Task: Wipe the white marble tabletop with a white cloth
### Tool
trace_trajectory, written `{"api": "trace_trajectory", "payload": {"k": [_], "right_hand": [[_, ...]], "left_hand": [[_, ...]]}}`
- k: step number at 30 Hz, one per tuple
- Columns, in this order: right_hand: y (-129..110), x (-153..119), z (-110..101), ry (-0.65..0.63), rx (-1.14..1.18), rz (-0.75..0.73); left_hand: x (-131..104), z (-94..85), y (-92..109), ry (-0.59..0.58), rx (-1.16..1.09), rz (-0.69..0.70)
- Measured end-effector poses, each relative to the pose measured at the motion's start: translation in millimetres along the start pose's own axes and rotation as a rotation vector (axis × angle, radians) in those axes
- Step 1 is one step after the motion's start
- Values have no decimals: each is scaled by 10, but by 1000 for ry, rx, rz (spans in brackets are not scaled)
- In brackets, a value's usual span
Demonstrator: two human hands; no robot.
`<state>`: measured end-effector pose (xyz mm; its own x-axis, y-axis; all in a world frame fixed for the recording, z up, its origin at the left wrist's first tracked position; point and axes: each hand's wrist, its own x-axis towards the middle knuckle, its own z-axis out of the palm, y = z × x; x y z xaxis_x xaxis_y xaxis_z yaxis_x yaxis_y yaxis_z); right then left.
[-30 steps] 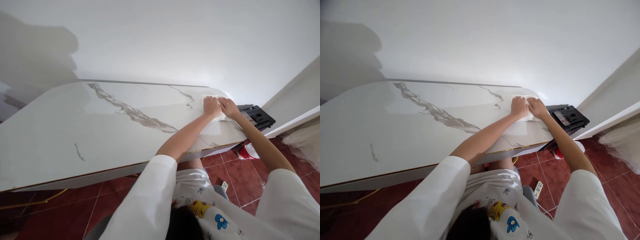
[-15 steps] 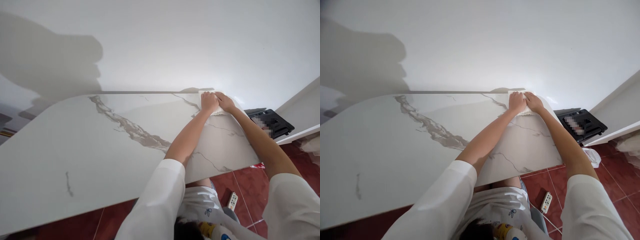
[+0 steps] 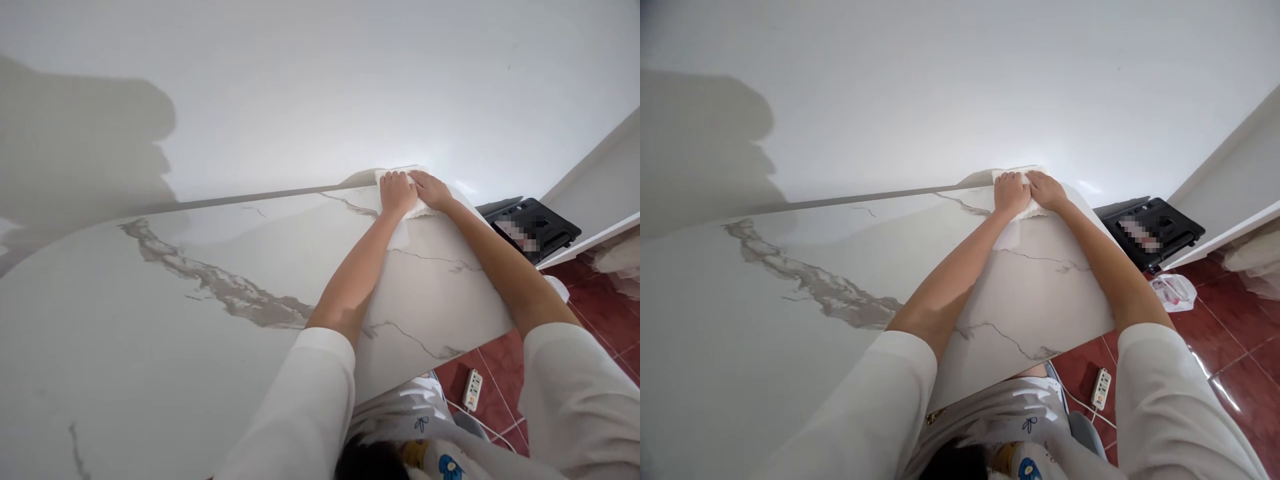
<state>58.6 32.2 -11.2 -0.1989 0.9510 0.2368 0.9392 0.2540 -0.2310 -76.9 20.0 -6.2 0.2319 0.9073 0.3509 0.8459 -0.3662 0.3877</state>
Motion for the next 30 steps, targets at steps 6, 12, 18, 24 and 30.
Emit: {"api": "trace_trajectory", "payload": {"k": [6, 12, 18, 24, 30], "right_hand": [[-11, -278, -17, -31, -6, -39], [-85, -729, -108, -47, -6, -15], [-236, -1213, -218, -14, -20, -10], [-358, -1629, -291, -1, -71, -24], [-453, -2034, -368, -8, -76, -58]], "left_hand": [[-281, -84, 89, -20, 21, 24], [-677, -157, 263, -34, 9, 26], [-1116, -280, 470, -61, 22, 30], [-1509, -414, 619, -75, 26, 47], [-1884, -521, 735, -81, 31, 72]]}}
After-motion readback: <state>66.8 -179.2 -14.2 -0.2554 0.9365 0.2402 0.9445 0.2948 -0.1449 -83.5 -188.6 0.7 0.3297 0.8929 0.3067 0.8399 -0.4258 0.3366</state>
